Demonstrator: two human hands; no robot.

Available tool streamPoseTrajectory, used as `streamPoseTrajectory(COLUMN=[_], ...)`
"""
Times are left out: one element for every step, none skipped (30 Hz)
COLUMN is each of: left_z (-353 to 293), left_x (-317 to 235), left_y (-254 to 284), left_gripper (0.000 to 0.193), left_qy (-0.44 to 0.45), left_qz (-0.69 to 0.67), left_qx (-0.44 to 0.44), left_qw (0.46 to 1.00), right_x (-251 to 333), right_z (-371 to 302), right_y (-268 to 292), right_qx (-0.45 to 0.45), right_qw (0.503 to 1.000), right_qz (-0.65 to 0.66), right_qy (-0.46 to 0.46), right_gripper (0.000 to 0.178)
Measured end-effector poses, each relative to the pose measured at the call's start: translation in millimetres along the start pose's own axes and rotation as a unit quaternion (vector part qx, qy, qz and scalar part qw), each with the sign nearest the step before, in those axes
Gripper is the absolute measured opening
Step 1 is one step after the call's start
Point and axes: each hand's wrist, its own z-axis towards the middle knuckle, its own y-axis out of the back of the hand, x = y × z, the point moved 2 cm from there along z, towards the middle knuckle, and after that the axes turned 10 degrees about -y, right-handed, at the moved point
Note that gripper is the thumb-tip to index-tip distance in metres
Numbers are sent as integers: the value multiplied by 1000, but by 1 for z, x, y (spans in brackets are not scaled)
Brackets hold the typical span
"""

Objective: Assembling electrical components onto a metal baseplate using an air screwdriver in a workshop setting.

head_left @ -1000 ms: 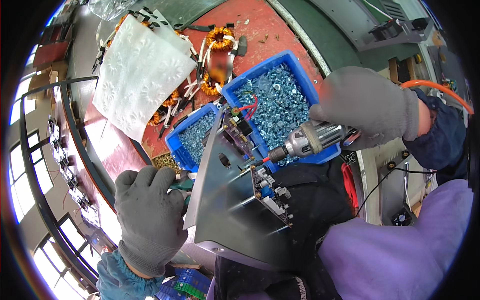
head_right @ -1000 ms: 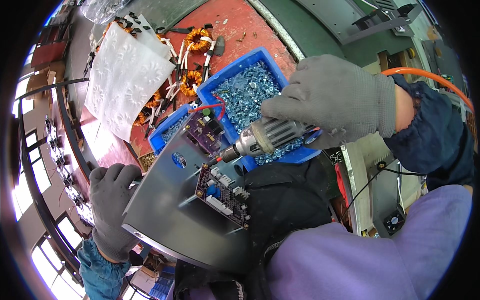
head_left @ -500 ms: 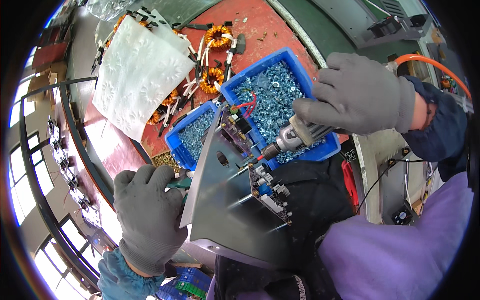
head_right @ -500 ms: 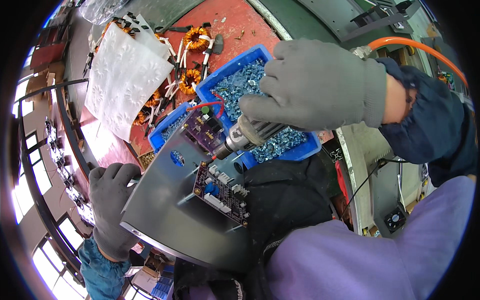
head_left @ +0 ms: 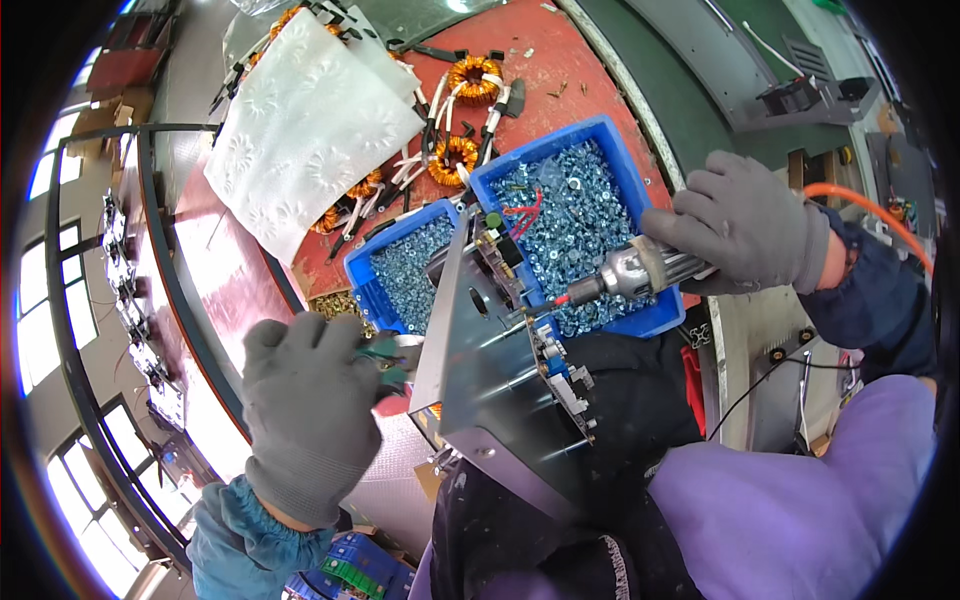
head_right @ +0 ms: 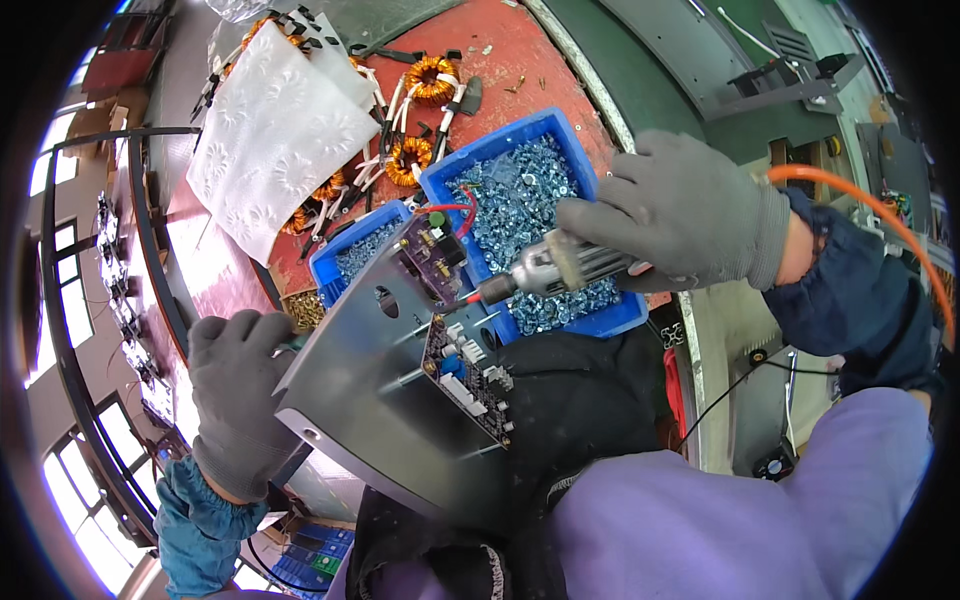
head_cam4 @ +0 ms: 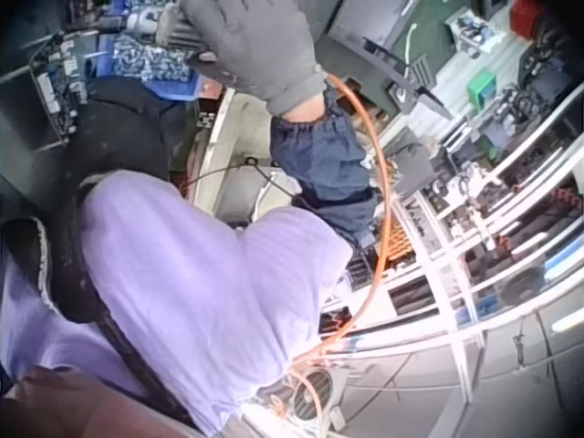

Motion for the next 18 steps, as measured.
streamPoseTrajectory(left_z=[-6,-14,-17,-21,-26,-32,-38,-39,-36,-29,-28,-26,-21,-16,-11,-10,-9,-10], left_x=[4,9,16,25,32,39,41,42,40,38,39,40,39,37,36,34,33,32], left_y=[3,5,5,2,-4,-12,-17,-23,-25,-26,-29,-31,-30,-29,-29,-29,-29,-31], left_gripper=[4,3,3,5,5,5,7,12,12,13,14,15,15,14,14,14,12,11], left_qy=[28,55,75,81,77,92,110,132,133,127,131,128,138,139,136,147,129,109], left_qz=[34,67,99,92,91,26,-36,-64,-61,-87,-117,-119,-119,-128,-139,-138,-154,-171], left_qx=[-2,-4,-8,-24,-29,-44,-58,-55,-58,-79,-100,-101,-101,-123,-148,-152,-179,-207], left_qw=[999,996,992,992,992,994,992,988,988,985,979,979,978,974,970,967,963,957], right_x=[-1,-4,-7,-7,-4,0,8,15,20,29,40,47,51,57,64,72,81,89], right_z=[-6,-15,-26,-35,-46,-53,-54,-57,-61,-62,-54,-42,-29,-12,3,18,33,46], right_y=[-5,-17,-30,-43,-58,-75,-89,-104,-113,-114,-113,-112,-108,-96,-85,-82,-80,-79], right_qx=[-2,2,8,9,55,101,99,136,169,166,188,210,209,85,-38,-37,-53,-60], right_qw=[1000,1000,997,997,991,978,979,968,956,957,949,941,944,972,973,975,901,773], right_qz=[-4,20,43,40,35,32,30,14,0,-2,-7,-11,-14,84,178,175,411,620], right_qy=[7,-22,-58,-58,-119,-178,-177,-209,-239,-238,-253,-265,-256,-201,-144,-132,-129,-122], right_gripper=[60,69,77,77,77,78,78,80,81,81,77,72,72,67,62,62,57,52])
